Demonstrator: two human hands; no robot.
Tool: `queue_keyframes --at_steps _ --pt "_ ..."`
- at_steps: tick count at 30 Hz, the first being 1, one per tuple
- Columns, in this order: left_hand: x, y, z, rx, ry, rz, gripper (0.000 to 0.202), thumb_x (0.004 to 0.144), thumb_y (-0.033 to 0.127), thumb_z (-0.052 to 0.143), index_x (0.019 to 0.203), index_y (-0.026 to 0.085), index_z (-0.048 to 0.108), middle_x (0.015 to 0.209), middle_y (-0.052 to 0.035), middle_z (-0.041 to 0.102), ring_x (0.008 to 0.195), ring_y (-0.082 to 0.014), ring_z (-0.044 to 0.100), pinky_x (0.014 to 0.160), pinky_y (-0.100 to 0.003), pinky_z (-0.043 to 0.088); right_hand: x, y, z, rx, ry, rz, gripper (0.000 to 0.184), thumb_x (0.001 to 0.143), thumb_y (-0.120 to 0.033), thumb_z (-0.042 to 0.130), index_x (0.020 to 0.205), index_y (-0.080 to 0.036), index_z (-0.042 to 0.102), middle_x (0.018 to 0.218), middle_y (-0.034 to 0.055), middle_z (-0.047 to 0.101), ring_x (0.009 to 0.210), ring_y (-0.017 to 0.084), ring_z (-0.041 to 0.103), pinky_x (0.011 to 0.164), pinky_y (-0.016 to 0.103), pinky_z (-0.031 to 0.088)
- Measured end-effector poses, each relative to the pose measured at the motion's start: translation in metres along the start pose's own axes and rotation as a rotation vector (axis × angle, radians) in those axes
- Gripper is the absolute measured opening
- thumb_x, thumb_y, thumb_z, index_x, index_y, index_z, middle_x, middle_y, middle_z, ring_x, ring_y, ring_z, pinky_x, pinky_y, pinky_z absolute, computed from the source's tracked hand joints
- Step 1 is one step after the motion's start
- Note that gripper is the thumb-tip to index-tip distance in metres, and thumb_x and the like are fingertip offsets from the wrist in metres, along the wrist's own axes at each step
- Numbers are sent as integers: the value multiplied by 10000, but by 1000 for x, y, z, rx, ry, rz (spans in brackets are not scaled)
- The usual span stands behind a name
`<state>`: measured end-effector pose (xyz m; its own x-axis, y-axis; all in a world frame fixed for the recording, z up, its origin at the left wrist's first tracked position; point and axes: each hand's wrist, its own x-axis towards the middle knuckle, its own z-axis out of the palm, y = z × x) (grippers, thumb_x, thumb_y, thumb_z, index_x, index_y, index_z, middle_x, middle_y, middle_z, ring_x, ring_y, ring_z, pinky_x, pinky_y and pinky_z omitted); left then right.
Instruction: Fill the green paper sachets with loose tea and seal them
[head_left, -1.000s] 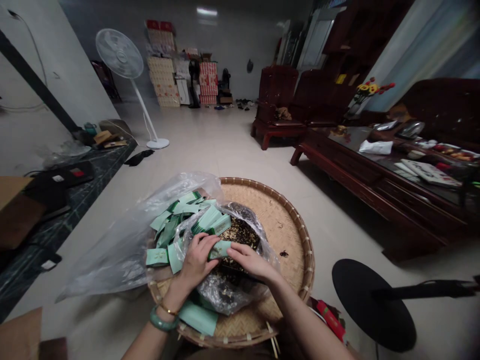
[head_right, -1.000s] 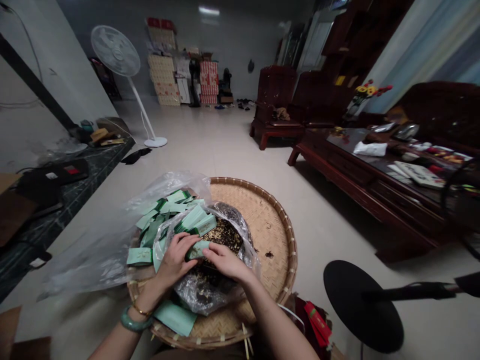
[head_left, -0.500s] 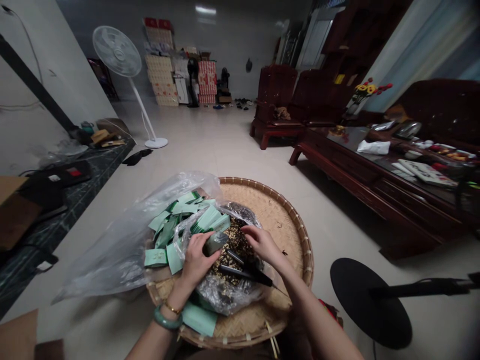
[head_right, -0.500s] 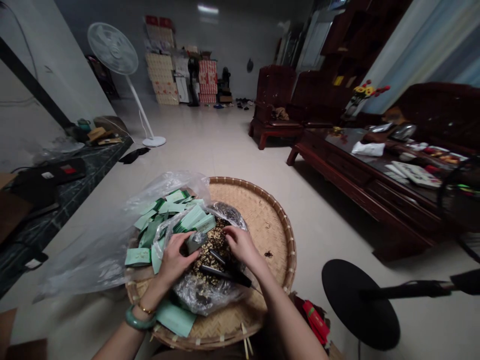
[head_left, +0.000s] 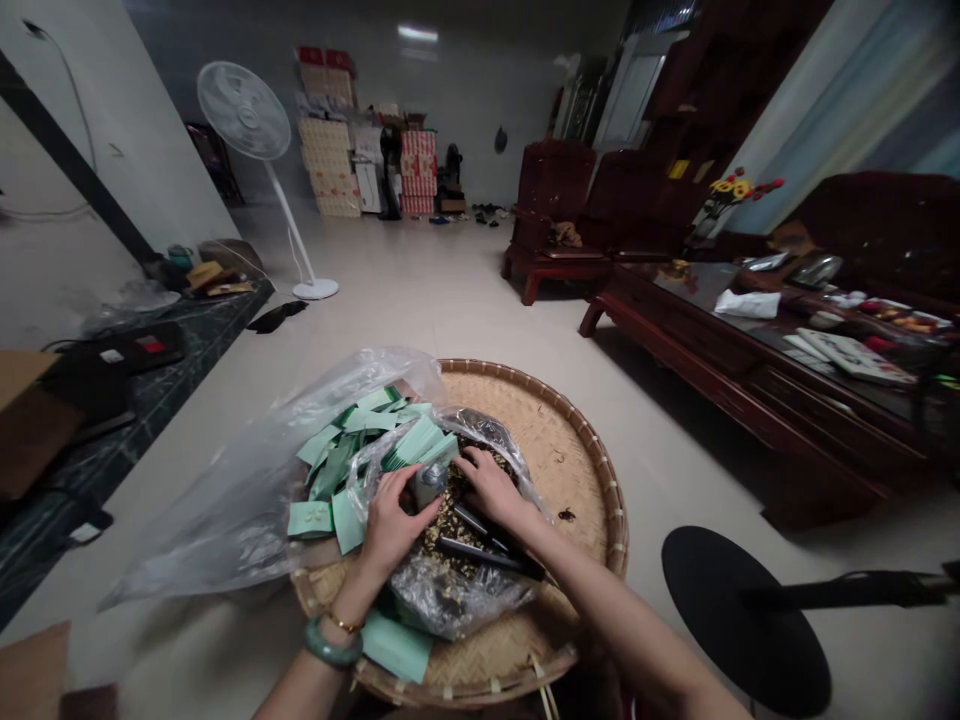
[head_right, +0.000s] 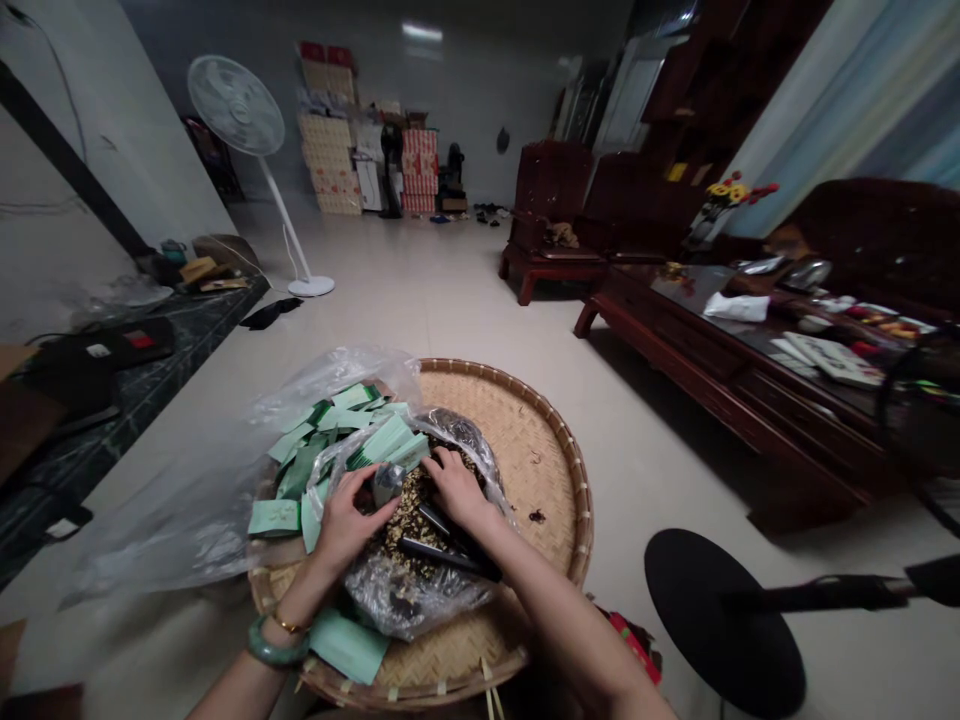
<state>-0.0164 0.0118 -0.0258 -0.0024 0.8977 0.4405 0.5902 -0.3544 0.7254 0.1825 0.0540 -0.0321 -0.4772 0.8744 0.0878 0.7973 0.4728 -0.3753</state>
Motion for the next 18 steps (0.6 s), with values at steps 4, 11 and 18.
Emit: queue_keyframes --at_steps 4,11,18 --pt "2 -4 8 -154 -55 -166 438 690 317 719 1089 165 618 1056 -98 671 935 -240 641 779 -365 551 1 9 3 16 18 -6 651 691 -88 690 1298 -179 474 1387 160 403 1268 295 395 1025 443 388" --pt "17 -10 28 -495 -131 -422 529 595 296 760 1066 112 601 1018 -114 714 905 -258 686 852 -412 553 10 2 -3 -154 -129 -24 633 645 -67 691 1229 -237 512 1276 107 476 1131 296 472 906 402 456" --pt "40 -14 20 -462 -34 -352 516 607 327 749 1059 124 604 1063 -118 700 957 -270 674 902 -434 529 22 10 -6 -14 -54 -58 517 671 -97 695 1151 -215 545 1212 80 493 1074 240 513 907 365 431"
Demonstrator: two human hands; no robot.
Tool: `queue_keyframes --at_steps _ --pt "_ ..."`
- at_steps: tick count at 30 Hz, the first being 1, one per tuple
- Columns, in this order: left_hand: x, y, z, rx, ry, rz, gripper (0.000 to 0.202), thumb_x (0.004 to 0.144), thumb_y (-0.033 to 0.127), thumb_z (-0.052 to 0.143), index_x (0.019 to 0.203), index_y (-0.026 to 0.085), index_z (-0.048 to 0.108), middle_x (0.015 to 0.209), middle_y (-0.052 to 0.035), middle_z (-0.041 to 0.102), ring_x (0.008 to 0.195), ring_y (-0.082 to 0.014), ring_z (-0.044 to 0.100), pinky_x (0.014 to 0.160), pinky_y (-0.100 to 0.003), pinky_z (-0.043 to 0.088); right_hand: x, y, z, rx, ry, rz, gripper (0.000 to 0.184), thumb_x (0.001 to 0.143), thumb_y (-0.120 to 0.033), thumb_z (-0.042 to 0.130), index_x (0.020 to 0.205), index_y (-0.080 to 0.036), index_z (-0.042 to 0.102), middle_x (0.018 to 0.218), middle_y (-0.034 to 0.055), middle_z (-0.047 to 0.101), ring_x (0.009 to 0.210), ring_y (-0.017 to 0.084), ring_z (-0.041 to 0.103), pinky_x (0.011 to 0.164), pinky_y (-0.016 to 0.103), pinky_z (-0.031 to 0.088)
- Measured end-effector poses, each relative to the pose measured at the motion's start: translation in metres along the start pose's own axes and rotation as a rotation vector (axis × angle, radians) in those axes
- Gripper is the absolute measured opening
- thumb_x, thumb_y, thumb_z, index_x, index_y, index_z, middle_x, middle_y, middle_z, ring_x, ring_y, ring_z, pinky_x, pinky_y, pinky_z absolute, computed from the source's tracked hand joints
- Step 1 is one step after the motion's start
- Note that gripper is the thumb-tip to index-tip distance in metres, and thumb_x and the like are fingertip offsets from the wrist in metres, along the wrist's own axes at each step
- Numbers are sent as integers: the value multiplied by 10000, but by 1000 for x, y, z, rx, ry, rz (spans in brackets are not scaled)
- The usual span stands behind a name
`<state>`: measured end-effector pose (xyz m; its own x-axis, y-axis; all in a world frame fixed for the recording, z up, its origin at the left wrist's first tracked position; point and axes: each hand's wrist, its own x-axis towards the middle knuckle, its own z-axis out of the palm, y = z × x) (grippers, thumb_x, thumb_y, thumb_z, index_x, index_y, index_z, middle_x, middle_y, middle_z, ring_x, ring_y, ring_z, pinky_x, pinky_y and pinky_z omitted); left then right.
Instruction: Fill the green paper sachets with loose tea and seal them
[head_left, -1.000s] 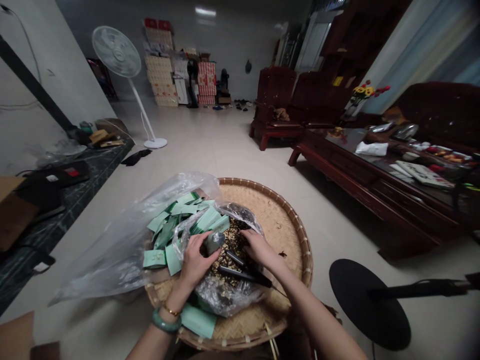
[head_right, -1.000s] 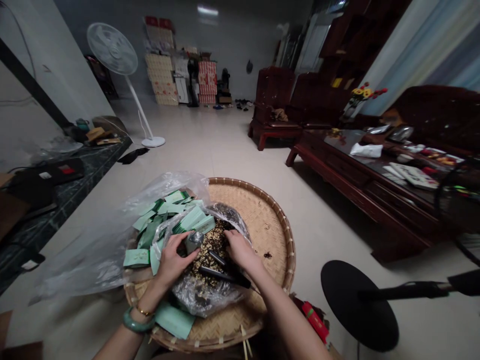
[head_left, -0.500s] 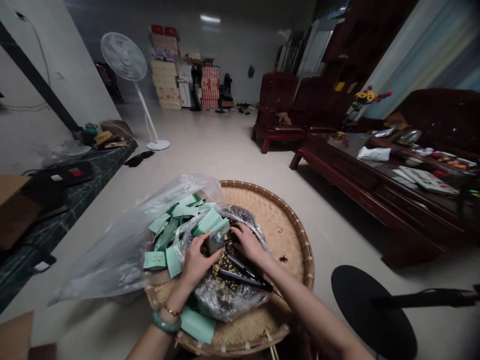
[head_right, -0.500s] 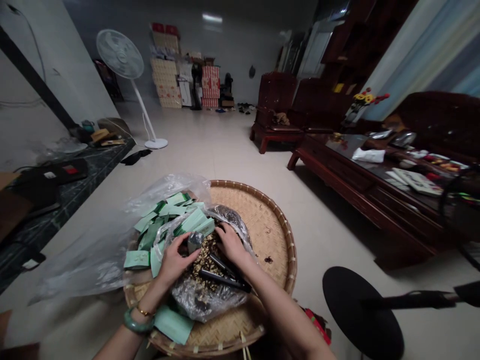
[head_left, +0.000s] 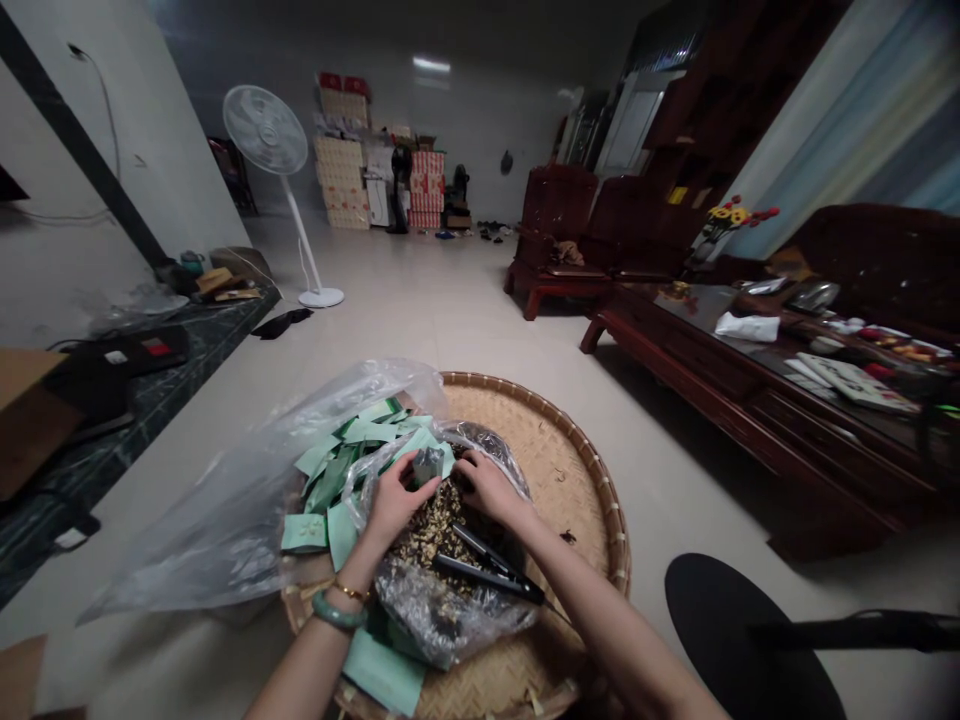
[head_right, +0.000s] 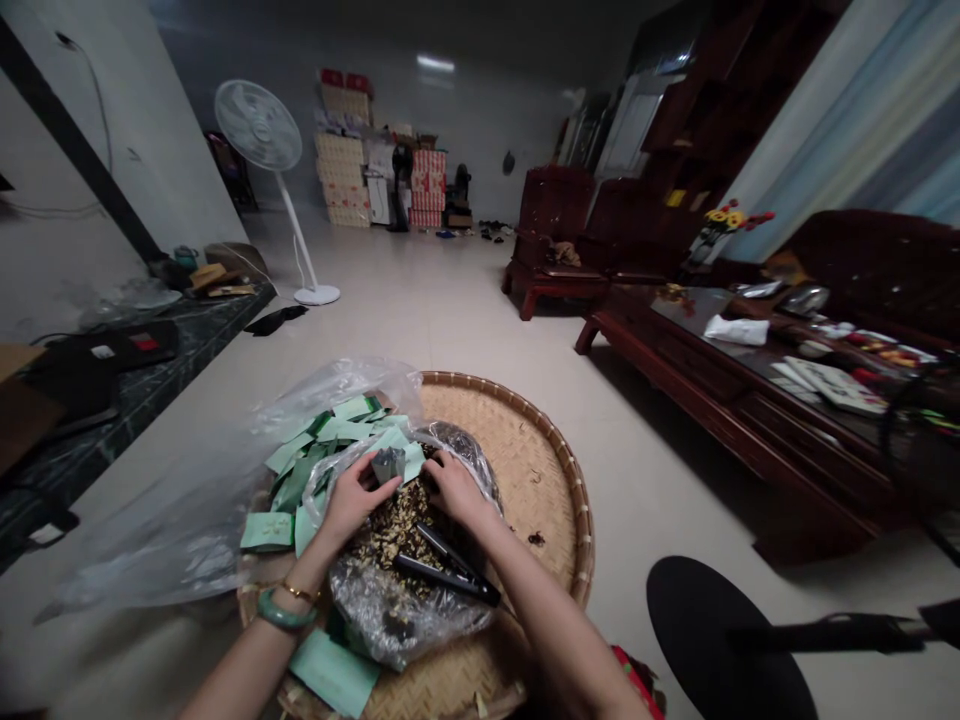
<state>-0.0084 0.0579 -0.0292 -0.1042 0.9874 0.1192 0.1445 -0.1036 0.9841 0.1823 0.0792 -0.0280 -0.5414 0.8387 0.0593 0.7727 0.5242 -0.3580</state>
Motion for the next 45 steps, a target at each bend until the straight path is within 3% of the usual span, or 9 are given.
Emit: queue_keyframes --at_steps 3,7,16,20,25,28,35,39,45 --pt "-1 0 -2 50 -28 20 530 599 344 755 1061 125 616 1076 -121 694 978 -277 663 923 -447 514 -6 -5 3 -73 -21 22 639 630 -59 706 1217 -217 512 1270 108 470 1110 280 486 894 380 432" --pt "-12 -7 -5 116 -59 51 530 602 350 758 1061 120 628 1103 -135 682 1027 -287 641 964 -463 476 -14 -9 6 -87 -52 61 522 682 0 594 1157 -214 555 1179 100 531 1048 253 511 858 339 426" --pt "-22 -11 -9 250 -58 128 493 636 319 752 1084 152 631 1083 -108 681 997 -260 644 914 -426 506 -11 6 -2 517 179 211 294 565 -21 614 806 -190 622 872 7 617 863 194 552 819 316 416" --pt "-23 -10 -6 270 -88 140 493 659 302 737 1120 166 625 1095 -101 675 966 -244 654 834 -383 546 -10 11 -3 652 176 284 199 624 -133 607 819 -175 600 758 -15 624 693 159 580 683 293 473" --pt "-24 -6 -4 320 -99 169 478 673 288 731 1128 185 629 1114 -94 667 960 -233 649 772 -340 558 -11 10 -29 938 100 318 258 637 -304 674 831 -175 564 845 -1 637 578 103 558 535 246 506" --pt "-25 -4 -2 341 -92 176 483 675 282 728 1138 189 627 1123 -96 660 968 -234 640 743 -329 561 -12 1 -57 1089 47 296 296 593 -277 735 821 -169 578 838 -8 630 575 75 540 530 207 490" --pt "-26 -1 4 349 -64 189 471 645 218 721 1107 186 639 1097 -88 673 988 -251 630 775 -356 556 -2 -30 -103 970 -53 143 248 640 -184 684 873 -166 601 698 -39 581 553 80 522 515 200 445" --pt "-27 2 5 366 -64 197 467 628 175 720 1088 190 643 1062 -66 685 990 -251 630 851 -382 530 5 -42 -100 753 -9 67 219 633 -120 660 843 -167 621 699 -47 572 604 83 506 542 181 397" --pt "-29 5 5 372 -83 165 471 629 164 715 1093 179 637 1061 -72 678 982 -248 628 814 -361 539 6 -46 -93 510 -10 17 215 629 -74 657 821 -169 647 679 -62 583 652 99 524 613 196 379"
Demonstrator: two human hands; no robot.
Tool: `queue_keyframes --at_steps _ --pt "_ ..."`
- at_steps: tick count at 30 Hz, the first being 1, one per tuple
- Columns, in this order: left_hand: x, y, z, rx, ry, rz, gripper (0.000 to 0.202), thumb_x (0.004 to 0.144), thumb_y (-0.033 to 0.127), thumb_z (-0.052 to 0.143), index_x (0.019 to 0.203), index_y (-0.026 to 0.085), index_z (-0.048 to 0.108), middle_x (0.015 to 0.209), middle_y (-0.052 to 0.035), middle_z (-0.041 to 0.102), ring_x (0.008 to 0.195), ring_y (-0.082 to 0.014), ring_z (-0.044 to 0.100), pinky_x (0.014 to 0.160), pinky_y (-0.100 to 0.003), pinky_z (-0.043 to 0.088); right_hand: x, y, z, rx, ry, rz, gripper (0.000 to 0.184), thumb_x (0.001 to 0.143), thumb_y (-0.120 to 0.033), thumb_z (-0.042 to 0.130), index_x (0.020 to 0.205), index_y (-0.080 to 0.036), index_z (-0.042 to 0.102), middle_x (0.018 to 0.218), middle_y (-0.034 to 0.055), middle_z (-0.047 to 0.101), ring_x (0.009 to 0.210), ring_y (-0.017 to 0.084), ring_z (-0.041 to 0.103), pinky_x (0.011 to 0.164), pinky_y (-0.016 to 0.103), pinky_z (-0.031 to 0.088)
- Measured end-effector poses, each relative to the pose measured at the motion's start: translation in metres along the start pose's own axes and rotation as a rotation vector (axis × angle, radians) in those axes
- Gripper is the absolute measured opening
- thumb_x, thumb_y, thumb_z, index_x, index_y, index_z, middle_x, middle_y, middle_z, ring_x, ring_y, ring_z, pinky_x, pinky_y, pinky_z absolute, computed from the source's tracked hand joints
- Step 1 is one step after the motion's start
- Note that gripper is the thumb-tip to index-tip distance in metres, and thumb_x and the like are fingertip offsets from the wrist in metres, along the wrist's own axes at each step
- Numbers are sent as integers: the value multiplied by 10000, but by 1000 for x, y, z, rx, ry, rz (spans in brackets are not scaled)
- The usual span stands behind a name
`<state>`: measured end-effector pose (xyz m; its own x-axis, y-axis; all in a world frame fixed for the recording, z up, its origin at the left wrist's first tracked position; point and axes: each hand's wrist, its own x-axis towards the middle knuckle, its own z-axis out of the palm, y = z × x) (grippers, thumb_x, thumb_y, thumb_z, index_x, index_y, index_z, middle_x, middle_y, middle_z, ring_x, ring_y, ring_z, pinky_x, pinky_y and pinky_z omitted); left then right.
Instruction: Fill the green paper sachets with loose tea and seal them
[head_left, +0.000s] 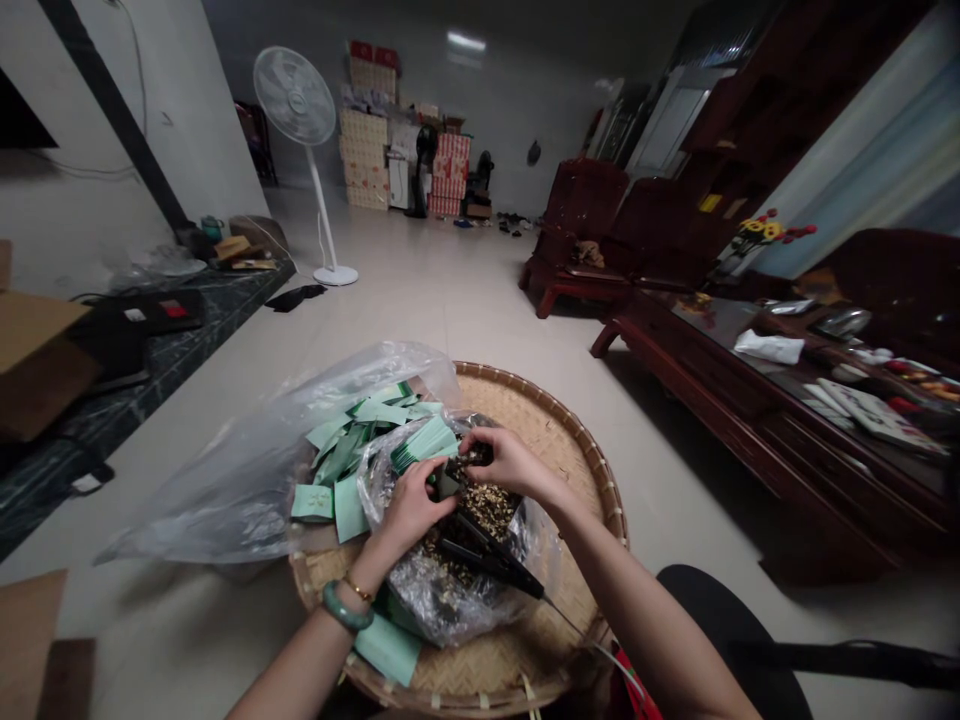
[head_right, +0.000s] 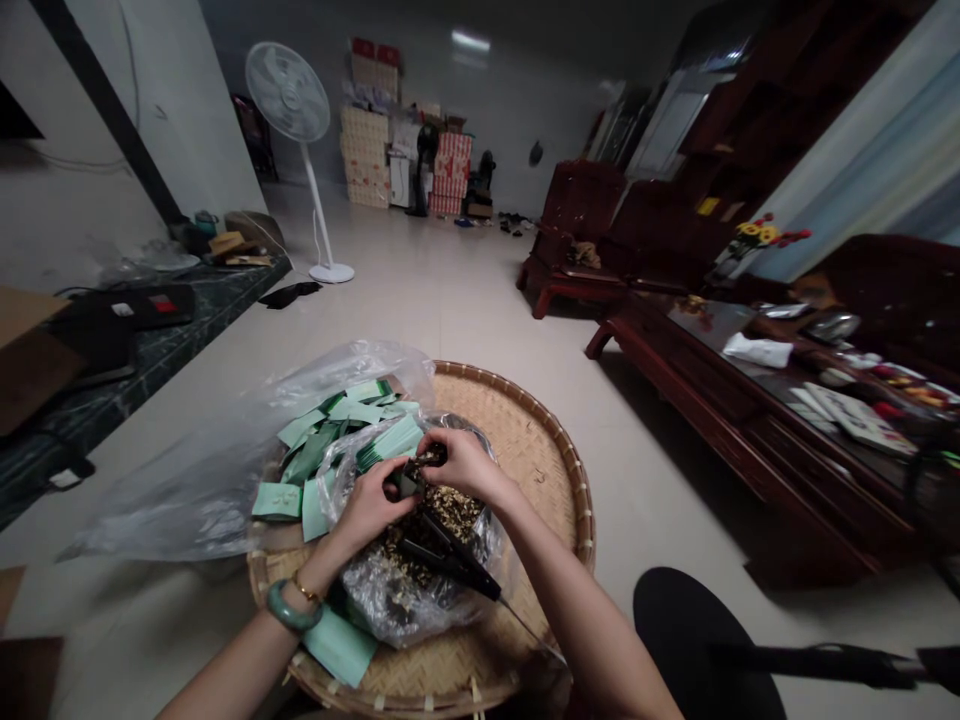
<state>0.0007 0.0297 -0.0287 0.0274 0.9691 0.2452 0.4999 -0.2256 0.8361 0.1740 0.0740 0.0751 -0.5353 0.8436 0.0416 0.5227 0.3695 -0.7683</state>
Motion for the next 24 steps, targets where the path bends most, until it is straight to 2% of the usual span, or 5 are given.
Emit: queue_keyframes --at_steps 7,12,18,24 --pt "-2 -1 1 -30 -5 30 438 670 190 695 1102 194 623 1062 -69 666 971 -234 627 741 -319 553 -2 1 2 -119 0 -61 305 624 -75 692 909 -180 669 862 -2 674 797 154 599 712 246 436" --pt "-2 -2 1 -15 0 33 439 677 212 694 1107 192 611 1069 -79 661 966 -237 631 708 -305 554 -4 -3 5 -148 11 -82 350 628 -55 685 956 -176 660 871 11 653 759 150 610 691 258 466" --pt "-2 -3 1 6 10 54 463 657 222 714 1105 192 606 1058 -78 668 971 -249 634 773 -347 553 -7 -2 11 53 15 -66 396 676 -14 607 1037 -176 615 1032 51 623 831 150 659 699 255 520" --pt "-4 -5 2 -9 1 11 440 663 208 696 1093 187 606 1083 -81 654 976 -242 627 705 -310 557 -17 -4 4 30 -15 -98 325 759 -6 511 1003 -180 637 960 43 672 877 160 633 772 294 513"
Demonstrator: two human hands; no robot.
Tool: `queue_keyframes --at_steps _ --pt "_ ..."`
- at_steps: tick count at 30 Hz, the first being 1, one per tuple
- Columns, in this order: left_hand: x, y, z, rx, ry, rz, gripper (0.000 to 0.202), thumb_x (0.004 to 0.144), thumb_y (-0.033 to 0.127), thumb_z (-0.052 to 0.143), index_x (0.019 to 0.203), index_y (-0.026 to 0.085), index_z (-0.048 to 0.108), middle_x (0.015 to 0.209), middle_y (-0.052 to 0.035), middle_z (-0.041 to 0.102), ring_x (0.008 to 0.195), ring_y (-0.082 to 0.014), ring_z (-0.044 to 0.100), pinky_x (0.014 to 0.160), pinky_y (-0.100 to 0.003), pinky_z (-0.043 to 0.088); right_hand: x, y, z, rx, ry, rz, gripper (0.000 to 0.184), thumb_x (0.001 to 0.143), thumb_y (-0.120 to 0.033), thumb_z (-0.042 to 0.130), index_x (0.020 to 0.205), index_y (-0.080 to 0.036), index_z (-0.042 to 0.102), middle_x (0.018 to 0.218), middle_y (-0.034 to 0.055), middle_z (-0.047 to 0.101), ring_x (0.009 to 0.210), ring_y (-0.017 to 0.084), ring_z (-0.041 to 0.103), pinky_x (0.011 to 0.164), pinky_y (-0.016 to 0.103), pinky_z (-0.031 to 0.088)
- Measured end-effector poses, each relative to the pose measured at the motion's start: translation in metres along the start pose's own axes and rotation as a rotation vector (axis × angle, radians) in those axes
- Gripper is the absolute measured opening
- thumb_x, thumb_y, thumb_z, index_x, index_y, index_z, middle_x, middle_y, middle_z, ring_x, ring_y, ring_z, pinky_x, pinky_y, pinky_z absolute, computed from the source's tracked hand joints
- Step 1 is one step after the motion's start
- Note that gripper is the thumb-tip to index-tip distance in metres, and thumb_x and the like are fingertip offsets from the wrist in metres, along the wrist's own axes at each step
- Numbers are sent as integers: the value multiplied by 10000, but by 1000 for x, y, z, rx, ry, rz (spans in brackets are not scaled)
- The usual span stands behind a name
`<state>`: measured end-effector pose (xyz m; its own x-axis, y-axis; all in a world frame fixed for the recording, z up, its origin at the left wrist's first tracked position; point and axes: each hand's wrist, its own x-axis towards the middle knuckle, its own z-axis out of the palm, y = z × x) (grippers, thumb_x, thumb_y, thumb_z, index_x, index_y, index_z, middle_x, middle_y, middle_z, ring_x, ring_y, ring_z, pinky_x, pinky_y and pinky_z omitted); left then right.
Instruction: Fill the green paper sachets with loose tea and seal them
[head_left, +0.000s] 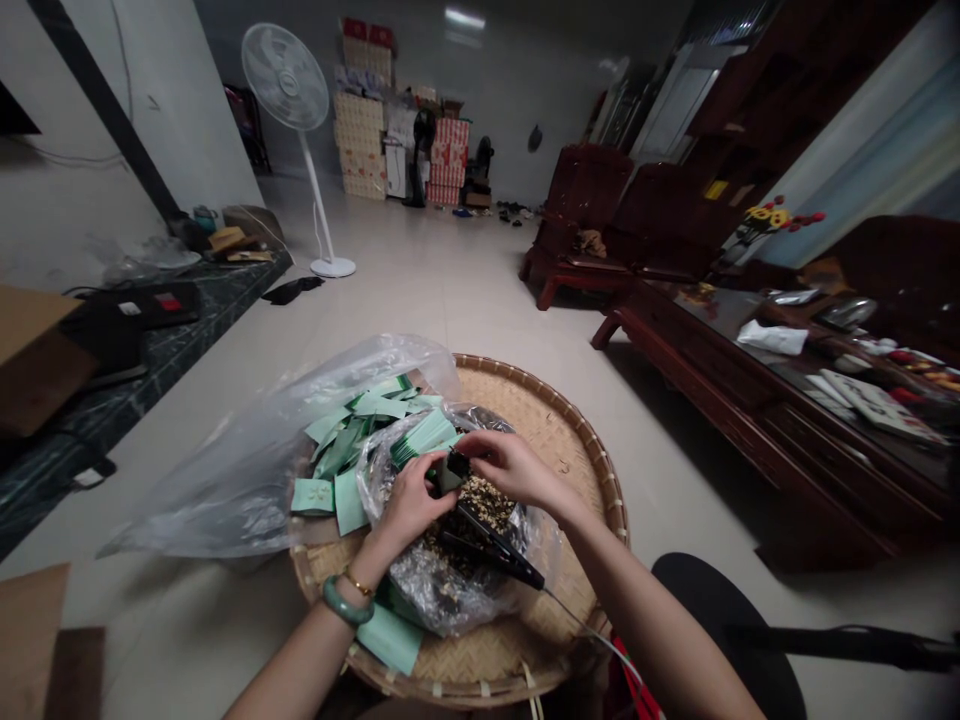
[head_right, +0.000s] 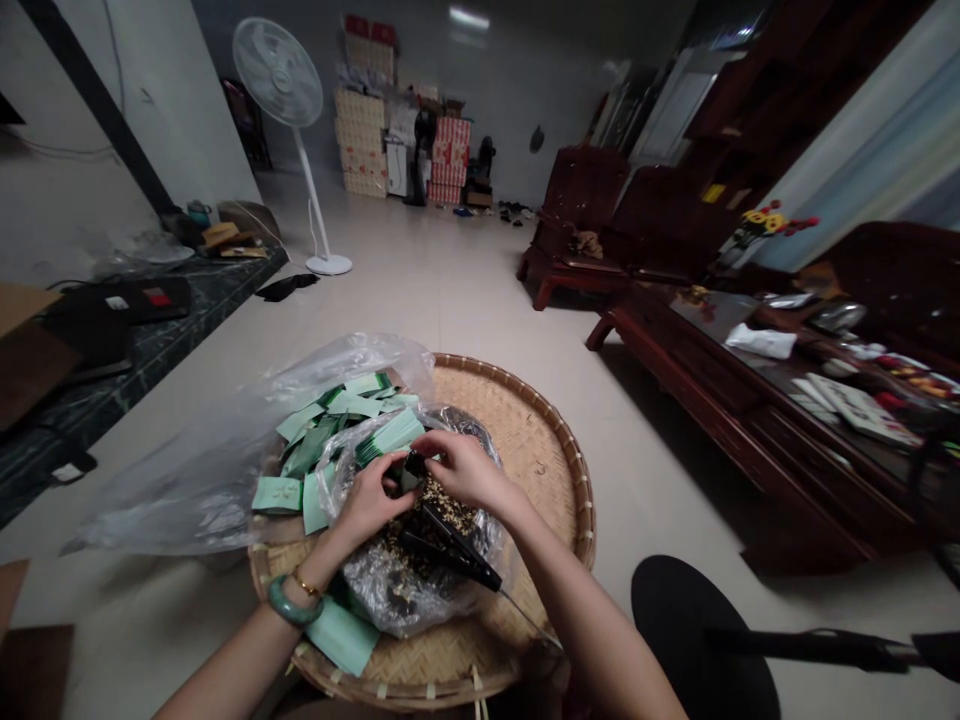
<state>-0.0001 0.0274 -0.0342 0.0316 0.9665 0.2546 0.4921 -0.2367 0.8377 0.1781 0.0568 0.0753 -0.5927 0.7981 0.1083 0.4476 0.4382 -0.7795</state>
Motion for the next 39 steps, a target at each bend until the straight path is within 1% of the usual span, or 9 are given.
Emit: queue_keyframes --at_steps 3,6,11,16,19,25,32,35,39 --pt "-1 -1 0 -4 1 1 456 650 197 700 1096 192 605 1086 -79 647 981 -242 621 686 -302 556 -5 0 -3 -94 -20 -36 458 712 -49 623 1138 -214 602 1111 69 613 938 183 597 748 295 511" --pt "-1 -2 0 11 -3 9 479 645 194 703 1112 192 599 1073 -80 645 985 -248 618 703 -315 557 -5 4 1 -142 -48 -29 563 680 -59 682 1208 -221 572 1180 88 566 820 151 597 714 296 513" --pt "-1 -2 0 33 -15 30 445 659 191 694 1094 197 599 1055 -72 648 969 -242 616 732 -328 551 6 16 9 -160 -28 -12 349 738 -53 629 1060 -186 660 960 51 631 693 125 589 689 280 496" --pt "-1 -4 -1 62 -24 22 435 669 225 701 1089 187 589 1052 -84 641 984 -262 611 767 -361 544 11 19 12 -177 -16 -62 463 722 -11 567 1152 -173 629 1066 86 638 747 142 606 731 294 490" --pt "-2 -4 -1 56 -28 31 440 672 216 697 1097 189 586 1052 -79 642 995 -262 607 810 -379 532 8 18 13 -116 -30 -75 412 718 17 519 1031 -194 682 959 44 692 837 163 626 774 295 485" --pt "-3 -2 -3 29 -29 3 434 675 214 695 1093 188 580 1068 -79 633 988 -247 604 737 -332 541 -1 13 11 133 137 19 320 771 -24 483 999 -163 659 893 38 703 789 142 649 711 262 505" --pt "-4 1 -3 34 -28 -10 409 651 222 711 1030 185 563 1007 -60 621 938 -229 602 737 -328 517 -15 8 28 -471 -30 -120 150 821 -140 597 941 -168 682 876 73 670 853 205 584 759 302 458" --pt "-3 3 -6 21 -59 -12 446 639 208 714 1053 189 549 1050 -62 600 962 -228 588 764 -336 510 -14 12 34 -542 -96 -103 167 817 -56 556 836 -157 687 822 63 658 806 185 586 714 260 445" --pt "0 5 -14 37 -163 33 524 648 185 715 1145 194 547 1101 -74 603 1031 -251 558 833 -369 487 -14 16 28 -514 -111 -160 221 810 -16 543 872 -158 701 867 65 688 817 175 599 732 251 444"
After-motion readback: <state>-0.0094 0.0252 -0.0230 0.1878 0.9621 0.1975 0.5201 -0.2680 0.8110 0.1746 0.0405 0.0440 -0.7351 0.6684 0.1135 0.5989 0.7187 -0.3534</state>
